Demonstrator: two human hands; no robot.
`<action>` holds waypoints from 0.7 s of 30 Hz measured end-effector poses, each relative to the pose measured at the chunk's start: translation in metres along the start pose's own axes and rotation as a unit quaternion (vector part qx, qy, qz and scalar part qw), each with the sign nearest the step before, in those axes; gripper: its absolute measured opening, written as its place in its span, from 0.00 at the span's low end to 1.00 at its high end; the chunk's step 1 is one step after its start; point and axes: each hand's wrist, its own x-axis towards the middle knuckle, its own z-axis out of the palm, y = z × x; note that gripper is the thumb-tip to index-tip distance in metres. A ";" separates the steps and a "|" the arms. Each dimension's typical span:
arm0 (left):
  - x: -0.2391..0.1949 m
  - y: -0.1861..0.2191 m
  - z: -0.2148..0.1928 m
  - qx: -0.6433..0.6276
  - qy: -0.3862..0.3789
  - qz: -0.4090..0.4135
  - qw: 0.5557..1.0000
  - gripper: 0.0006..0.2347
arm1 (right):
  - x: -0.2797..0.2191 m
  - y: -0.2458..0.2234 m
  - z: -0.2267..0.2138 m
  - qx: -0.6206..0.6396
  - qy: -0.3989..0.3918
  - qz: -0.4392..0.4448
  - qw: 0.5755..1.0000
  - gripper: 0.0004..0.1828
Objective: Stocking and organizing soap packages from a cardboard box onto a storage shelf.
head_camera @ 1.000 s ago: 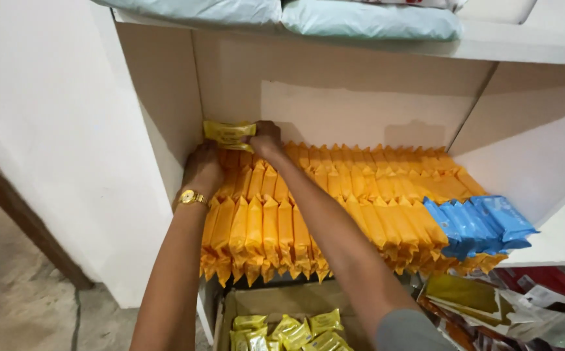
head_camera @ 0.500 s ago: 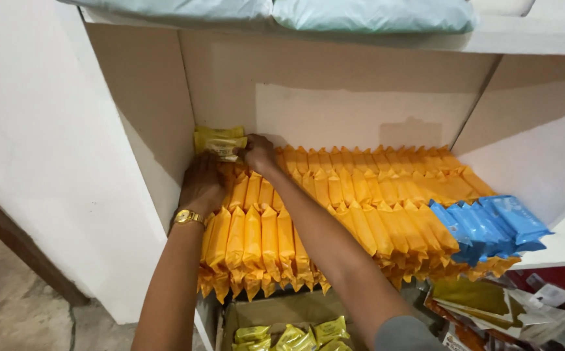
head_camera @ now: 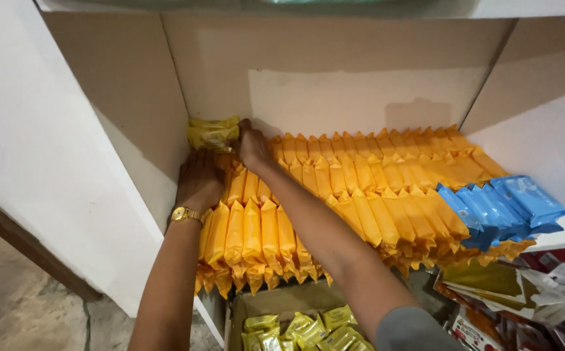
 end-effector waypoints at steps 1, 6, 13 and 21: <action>0.001 -0.002 0.006 -0.001 -0.003 -0.001 1.000 0.25 | 0.000 0.001 0.000 -0.001 -0.002 0.002 1.000 0.24; 0.004 -0.009 0.017 0.006 0.031 0.001 1.000 0.25 | 0.025 0.046 0.036 0.093 0.081 -0.021 0.992 0.12; 0.001 -0.004 0.010 0.007 0.013 -0.012 1.000 0.25 | 0.015 0.036 0.026 0.123 0.138 -0.030 0.982 0.13; 0.001 -0.012 0.021 -0.004 0.065 0.024 0.998 0.25 | 0.027 0.050 0.030 0.191 0.067 -0.045 0.978 0.14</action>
